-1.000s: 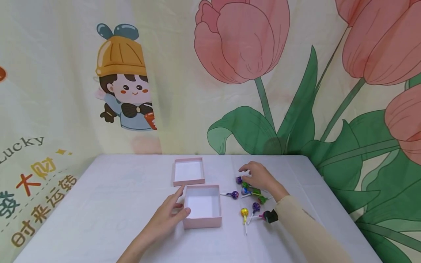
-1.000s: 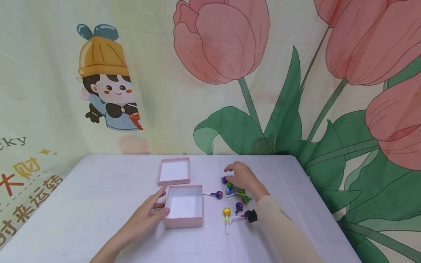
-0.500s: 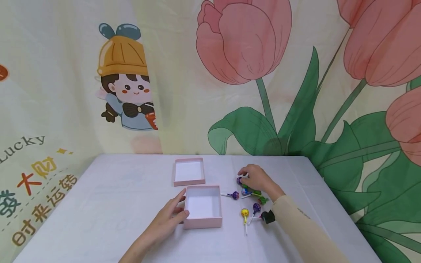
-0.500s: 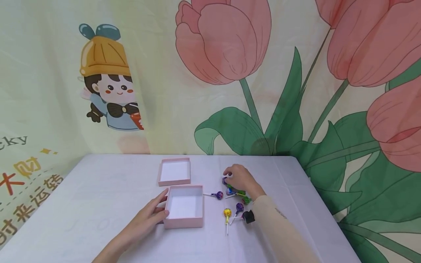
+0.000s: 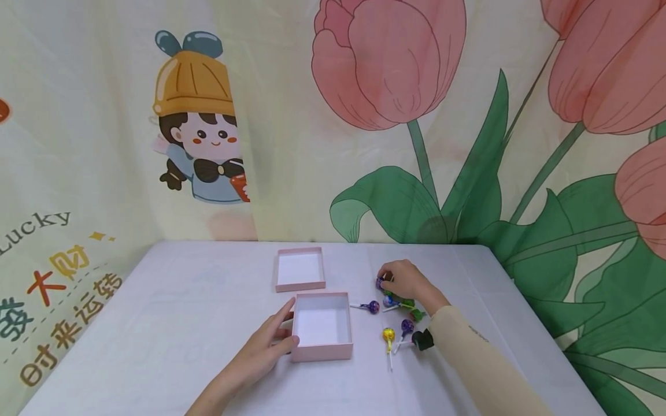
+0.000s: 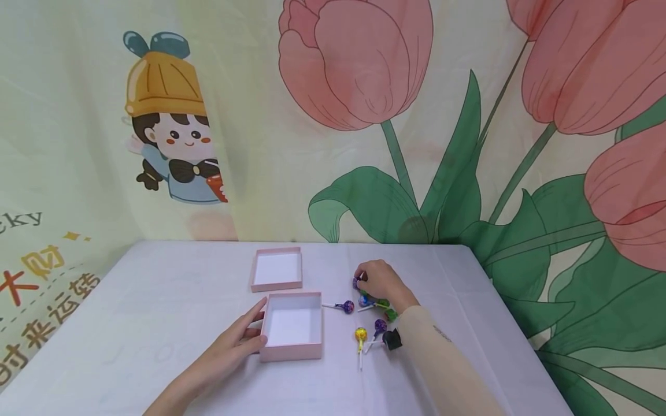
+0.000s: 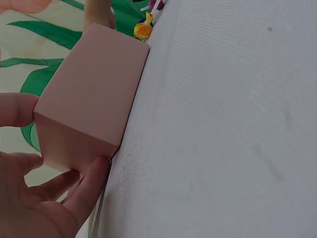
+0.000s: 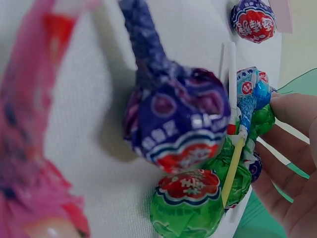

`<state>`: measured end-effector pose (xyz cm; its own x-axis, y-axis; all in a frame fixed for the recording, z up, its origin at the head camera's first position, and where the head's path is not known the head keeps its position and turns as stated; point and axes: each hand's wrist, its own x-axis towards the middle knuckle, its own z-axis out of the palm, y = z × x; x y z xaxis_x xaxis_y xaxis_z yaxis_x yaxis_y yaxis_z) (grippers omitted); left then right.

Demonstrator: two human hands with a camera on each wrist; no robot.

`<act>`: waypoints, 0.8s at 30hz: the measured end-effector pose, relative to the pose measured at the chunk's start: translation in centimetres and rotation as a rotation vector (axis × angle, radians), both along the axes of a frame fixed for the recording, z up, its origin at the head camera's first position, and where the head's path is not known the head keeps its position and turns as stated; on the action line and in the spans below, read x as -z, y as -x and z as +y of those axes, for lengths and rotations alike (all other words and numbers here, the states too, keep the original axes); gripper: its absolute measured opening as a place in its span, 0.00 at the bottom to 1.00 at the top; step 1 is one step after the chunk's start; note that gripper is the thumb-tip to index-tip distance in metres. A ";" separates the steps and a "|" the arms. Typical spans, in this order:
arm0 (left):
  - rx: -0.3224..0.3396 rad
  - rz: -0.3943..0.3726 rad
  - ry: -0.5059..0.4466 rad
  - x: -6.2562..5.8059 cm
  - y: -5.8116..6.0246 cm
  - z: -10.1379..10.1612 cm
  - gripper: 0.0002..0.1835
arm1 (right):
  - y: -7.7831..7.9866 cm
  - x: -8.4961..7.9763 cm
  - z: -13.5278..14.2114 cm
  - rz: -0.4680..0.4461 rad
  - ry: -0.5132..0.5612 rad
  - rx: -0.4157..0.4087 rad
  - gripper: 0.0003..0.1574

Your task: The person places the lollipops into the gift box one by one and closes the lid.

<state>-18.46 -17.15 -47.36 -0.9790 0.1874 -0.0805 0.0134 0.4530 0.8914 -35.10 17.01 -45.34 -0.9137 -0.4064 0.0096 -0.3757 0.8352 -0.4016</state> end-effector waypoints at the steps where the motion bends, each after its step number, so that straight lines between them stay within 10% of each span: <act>1: 0.006 0.003 -0.003 0.0 0.0 -0.1 0.43 | 0.0 0.0 0.0 0.001 -0.003 0.000 0.08; 24: 0.074 -0.013 -0.024 -0.1 -0.4 -0.6 0.42 | -3.5 -4.1 -4.0 0.073 0.152 -0.089 0.09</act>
<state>-18.07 -17.77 -47.22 -0.9613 0.2611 -0.0876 0.0344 0.4294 0.9025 -31.65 13.03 -41.19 -0.8689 -0.4741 0.1421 -0.4780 0.7295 -0.4893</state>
